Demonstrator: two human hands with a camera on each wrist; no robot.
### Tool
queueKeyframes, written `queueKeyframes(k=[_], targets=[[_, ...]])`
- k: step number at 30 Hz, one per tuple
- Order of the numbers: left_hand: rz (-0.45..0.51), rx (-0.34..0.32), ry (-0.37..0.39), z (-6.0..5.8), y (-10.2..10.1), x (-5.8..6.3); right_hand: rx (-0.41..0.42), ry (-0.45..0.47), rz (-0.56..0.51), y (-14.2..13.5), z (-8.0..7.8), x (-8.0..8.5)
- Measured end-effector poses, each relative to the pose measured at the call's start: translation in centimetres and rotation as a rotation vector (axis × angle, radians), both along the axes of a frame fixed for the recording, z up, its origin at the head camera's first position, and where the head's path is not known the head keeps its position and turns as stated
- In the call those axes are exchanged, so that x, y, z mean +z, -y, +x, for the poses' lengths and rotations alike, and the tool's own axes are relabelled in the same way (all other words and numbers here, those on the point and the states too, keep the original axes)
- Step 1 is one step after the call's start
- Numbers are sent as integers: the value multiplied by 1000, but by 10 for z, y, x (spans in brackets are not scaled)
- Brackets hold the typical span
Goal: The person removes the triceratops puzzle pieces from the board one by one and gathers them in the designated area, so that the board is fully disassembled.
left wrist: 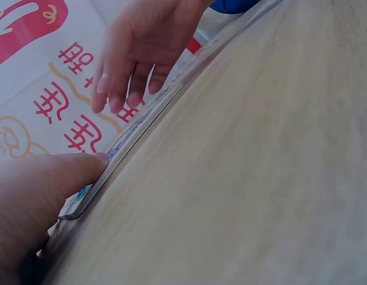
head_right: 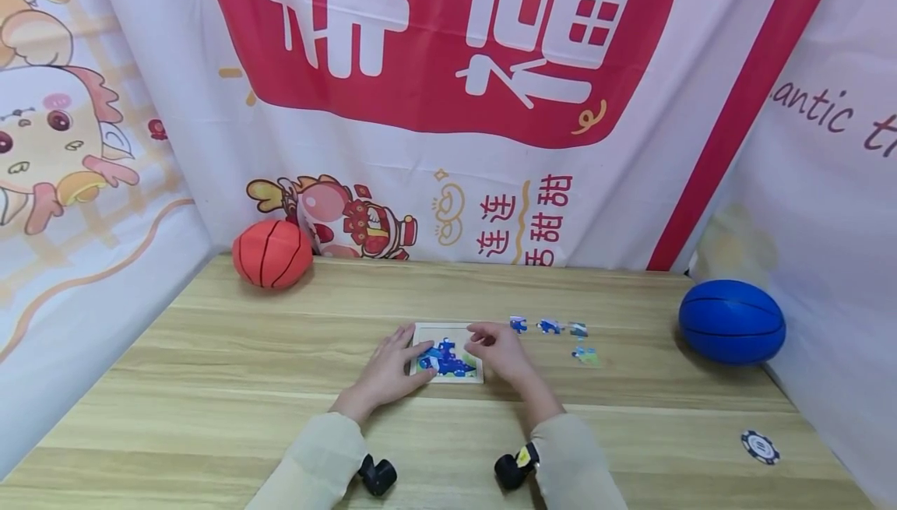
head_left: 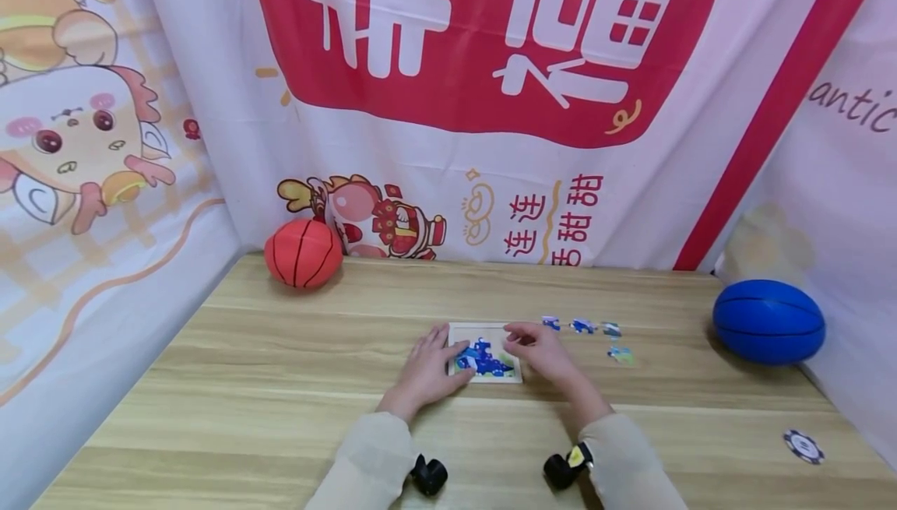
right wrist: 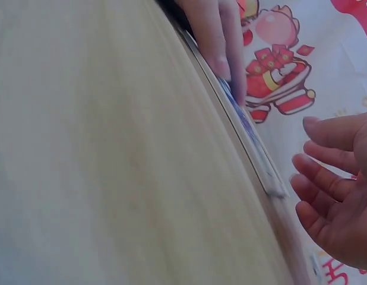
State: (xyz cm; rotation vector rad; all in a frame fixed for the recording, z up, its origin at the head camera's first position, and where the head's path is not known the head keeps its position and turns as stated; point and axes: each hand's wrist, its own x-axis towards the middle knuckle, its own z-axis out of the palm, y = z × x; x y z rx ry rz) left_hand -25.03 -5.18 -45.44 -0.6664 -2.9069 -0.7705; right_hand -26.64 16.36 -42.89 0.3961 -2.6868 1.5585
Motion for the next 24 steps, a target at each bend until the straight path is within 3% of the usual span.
queueKeyframes(k=[5, 14, 24], targets=[[-6, 0, 2, 0, 0, 0, 11, -11, 68, 14, 0, -8], [-3, -8, -10, 0, 0, 1, 2, -127, 249, 23, 1, -18], [-19, 0, -8, -1, 1, 0, -48, -138, 267, 28, 2, -20]])
